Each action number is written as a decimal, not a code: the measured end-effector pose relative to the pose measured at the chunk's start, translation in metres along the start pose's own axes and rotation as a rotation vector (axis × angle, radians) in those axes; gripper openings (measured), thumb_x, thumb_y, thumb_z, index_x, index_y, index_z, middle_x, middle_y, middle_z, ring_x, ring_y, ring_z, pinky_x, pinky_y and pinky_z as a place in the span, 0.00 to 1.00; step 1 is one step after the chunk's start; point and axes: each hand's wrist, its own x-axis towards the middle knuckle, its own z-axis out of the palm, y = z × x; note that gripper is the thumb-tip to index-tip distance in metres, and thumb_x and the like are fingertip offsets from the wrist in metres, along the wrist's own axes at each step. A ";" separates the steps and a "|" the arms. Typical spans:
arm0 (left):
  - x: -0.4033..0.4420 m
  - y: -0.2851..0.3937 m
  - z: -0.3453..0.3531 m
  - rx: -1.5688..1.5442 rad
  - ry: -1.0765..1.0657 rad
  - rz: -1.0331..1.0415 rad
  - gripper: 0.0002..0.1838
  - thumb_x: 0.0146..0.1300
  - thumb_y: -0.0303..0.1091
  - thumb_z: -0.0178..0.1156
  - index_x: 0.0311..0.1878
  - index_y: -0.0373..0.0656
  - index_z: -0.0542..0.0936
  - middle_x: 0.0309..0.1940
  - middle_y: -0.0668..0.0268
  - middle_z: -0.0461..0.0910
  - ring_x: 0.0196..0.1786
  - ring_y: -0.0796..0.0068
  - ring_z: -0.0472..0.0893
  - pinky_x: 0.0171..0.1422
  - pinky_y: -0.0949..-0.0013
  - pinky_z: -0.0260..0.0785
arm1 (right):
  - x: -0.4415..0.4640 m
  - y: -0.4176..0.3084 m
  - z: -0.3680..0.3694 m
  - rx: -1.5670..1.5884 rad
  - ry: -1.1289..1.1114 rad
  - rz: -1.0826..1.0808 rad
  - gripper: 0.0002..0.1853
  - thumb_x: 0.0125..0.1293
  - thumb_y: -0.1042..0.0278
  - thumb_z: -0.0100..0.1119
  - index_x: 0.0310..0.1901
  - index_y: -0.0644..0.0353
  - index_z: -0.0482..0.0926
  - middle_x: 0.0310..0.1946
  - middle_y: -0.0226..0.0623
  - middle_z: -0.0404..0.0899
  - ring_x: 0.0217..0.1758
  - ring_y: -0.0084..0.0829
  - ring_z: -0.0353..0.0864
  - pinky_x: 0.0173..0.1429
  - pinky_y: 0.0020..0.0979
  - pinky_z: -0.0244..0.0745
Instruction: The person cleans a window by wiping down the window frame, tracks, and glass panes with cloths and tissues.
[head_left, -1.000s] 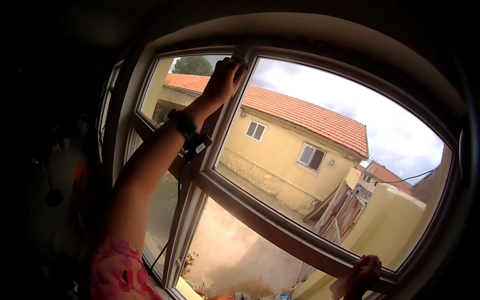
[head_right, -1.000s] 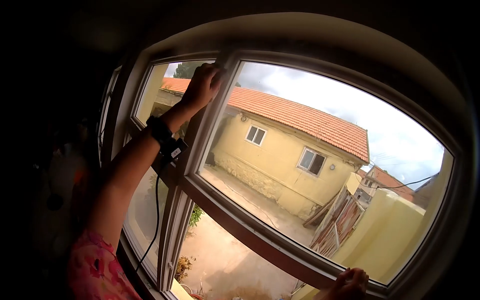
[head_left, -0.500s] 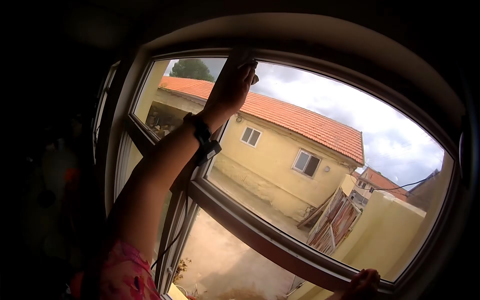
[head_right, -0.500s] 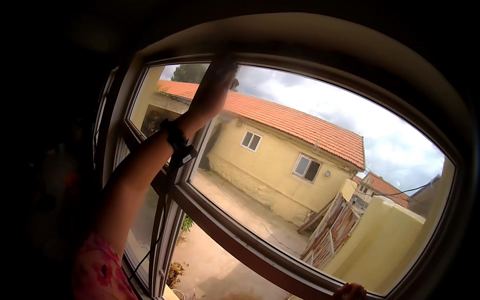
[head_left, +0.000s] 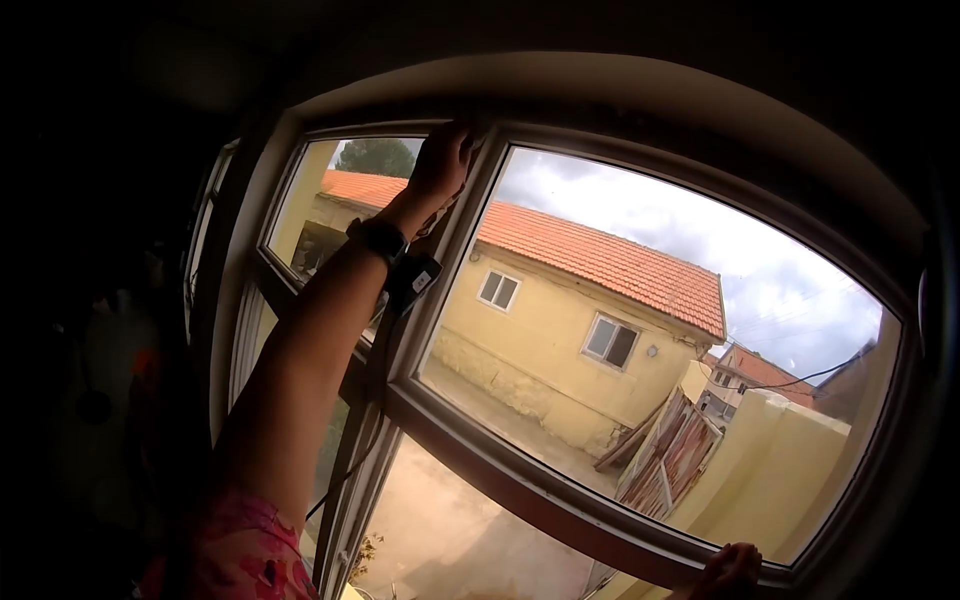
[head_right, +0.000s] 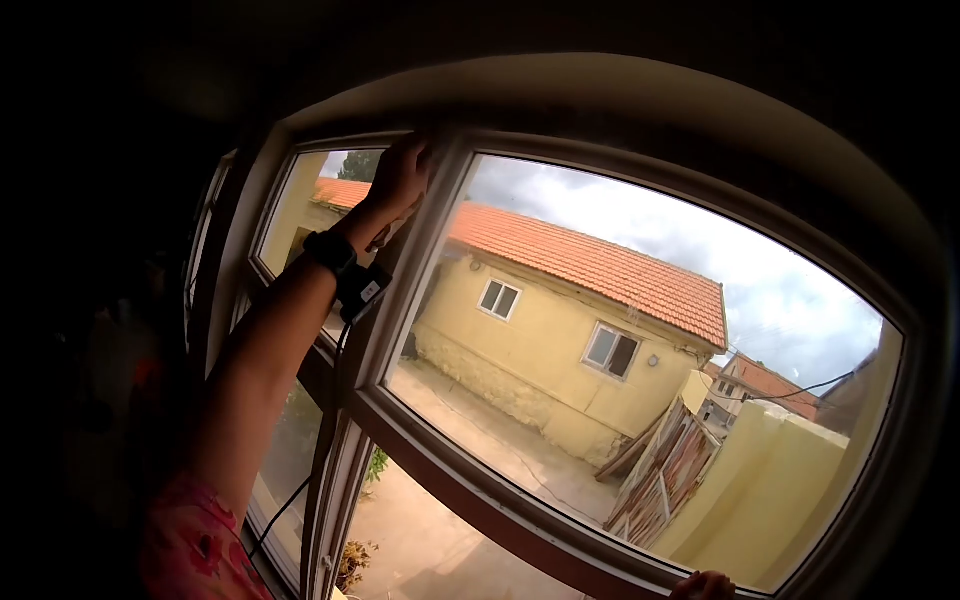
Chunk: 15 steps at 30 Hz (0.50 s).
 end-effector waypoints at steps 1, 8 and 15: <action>0.014 -0.004 0.010 -0.060 -0.060 -0.139 0.14 0.57 0.23 0.56 0.48 0.38 0.75 0.44 0.51 0.77 0.49 0.49 0.75 0.54 0.57 0.71 | 0.000 -0.002 -0.001 -0.012 0.013 0.005 0.11 0.66 0.61 0.54 0.33 0.60 0.79 0.29 0.41 0.79 0.32 0.43 0.79 0.34 0.40 0.76; 0.008 -0.009 0.030 -0.037 -0.009 -0.046 0.13 0.58 0.25 0.54 0.48 0.39 0.75 0.41 0.49 0.77 0.45 0.46 0.76 0.50 0.55 0.71 | 0.000 -0.002 -0.004 0.037 -0.042 0.088 0.12 0.66 0.61 0.53 0.34 0.61 0.80 0.31 0.43 0.80 0.34 0.45 0.80 0.39 0.41 0.76; -0.173 0.043 -0.089 0.030 -0.331 -0.100 0.27 0.54 0.19 0.56 0.61 0.36 0.70 0.59 0.52 0.69 0.60 0.50 0.69 0.63 0.59 0.66 | -0.010 0.004 0.004 -0.044 -0.053 0.061 0.12 0.66 0.59 0.53 0.37 0.59 0.80 0.36 0.41 0.81 0.38 0.45 0.81 0.42 0.42 0.77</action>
